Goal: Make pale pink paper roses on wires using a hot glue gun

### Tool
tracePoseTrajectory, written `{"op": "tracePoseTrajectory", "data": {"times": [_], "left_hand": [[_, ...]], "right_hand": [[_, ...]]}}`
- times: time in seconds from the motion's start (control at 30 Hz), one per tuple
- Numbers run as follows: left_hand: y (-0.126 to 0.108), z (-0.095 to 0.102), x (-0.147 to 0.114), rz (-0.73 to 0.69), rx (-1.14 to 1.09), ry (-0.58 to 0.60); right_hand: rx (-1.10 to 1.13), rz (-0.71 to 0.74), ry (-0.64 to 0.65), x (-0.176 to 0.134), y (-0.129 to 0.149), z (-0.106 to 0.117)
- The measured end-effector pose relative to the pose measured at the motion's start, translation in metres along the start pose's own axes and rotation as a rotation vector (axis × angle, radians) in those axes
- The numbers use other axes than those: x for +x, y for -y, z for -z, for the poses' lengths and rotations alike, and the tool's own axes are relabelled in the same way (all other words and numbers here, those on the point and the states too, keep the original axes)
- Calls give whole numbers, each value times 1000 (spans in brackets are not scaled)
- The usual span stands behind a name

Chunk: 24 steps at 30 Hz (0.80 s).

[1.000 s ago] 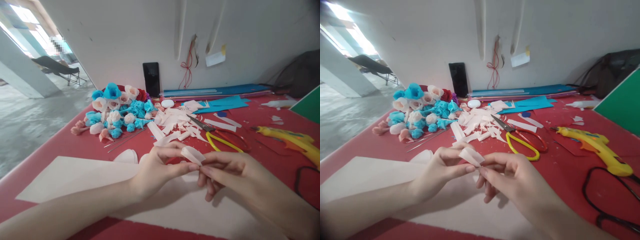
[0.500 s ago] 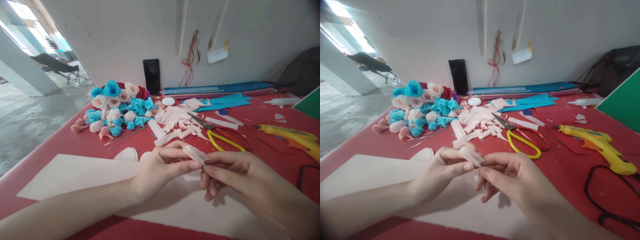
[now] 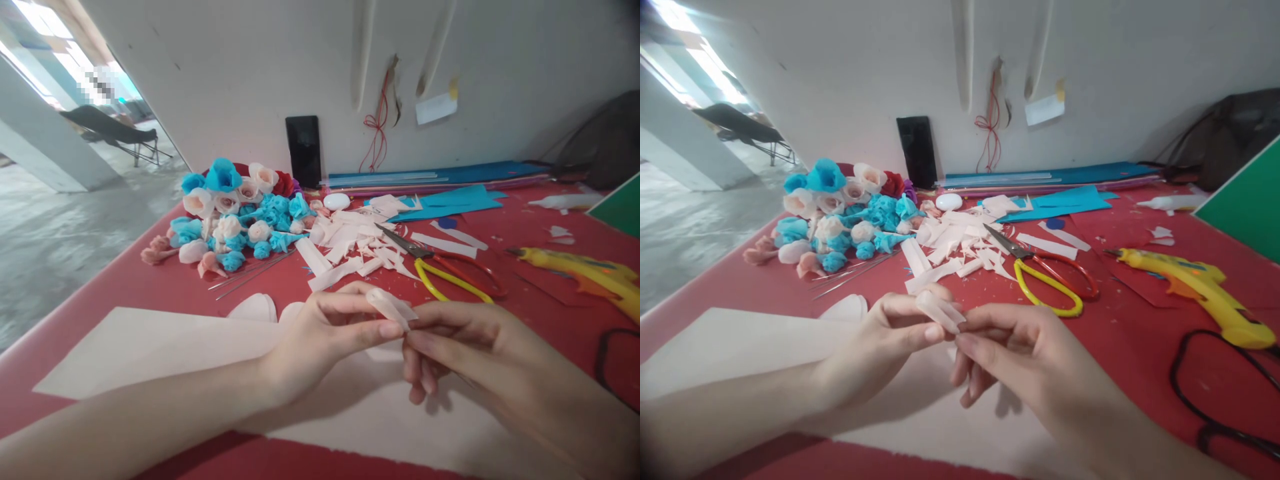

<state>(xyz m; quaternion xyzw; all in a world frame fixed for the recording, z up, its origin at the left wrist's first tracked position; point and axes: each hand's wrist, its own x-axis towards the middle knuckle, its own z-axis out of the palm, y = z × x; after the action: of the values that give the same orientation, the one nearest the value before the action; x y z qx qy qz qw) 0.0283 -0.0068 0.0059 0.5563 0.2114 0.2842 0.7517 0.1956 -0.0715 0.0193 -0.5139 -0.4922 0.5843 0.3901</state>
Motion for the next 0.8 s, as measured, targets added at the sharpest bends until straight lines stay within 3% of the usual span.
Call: {"op": "tracePoseTrajectory", "data": {"times": [0.23, 0.8], "left_hand": [[-2, -1, -1, -18, 15, -4], [5, 0, -5, 45, -83, -21]], "right_hand": [[180, 3, 117, -2, -3, 1], [296, -48, 174, 1, -2, -1]]}}
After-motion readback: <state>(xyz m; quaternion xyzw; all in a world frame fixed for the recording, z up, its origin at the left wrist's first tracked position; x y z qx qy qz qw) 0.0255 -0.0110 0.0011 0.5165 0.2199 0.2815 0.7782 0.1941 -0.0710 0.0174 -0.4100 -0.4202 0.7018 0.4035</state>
